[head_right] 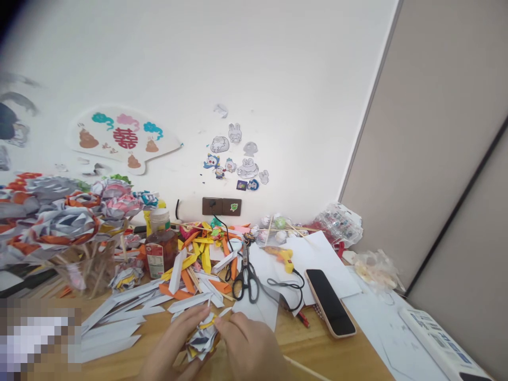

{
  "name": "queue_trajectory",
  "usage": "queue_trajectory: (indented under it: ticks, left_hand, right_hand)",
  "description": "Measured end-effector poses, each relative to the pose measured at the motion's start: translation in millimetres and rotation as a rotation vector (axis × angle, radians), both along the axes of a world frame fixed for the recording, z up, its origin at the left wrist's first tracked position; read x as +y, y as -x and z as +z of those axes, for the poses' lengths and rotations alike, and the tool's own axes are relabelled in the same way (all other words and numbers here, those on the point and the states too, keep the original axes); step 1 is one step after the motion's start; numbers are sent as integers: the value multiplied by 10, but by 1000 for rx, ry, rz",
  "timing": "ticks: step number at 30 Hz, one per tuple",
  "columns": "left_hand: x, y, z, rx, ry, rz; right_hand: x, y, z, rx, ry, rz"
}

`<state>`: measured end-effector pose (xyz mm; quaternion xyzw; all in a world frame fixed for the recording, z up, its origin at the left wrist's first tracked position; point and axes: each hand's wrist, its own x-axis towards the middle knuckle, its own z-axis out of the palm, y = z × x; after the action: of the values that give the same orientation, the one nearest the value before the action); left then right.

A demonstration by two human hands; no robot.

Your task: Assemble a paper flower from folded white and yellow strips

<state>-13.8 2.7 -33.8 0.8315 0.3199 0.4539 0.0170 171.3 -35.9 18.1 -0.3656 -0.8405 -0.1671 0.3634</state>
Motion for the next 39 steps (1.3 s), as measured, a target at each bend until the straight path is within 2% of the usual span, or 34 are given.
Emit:
queue_trajectory:
  ticks: [6,14,23,31,39]
  left_hand:
    - [-14,4,28,0,7,-16]
    - [-1,-3,13,-2,-17,-23]
    - [-31,4,64,3,-43,-14]
    - [-29,-1,42,54,-84,-10]
    - [-25,1,55,80,-93,-15]
  right_hand:
    - [24,8,-41,35,63,-7]
    - [-2,35,-17,53,-8,-16]
    - [-12,-25,48,118,-91,-177]
    - [-45,45,-27,253,111,-159]
    - [-42,56,-56,274,106,-188]
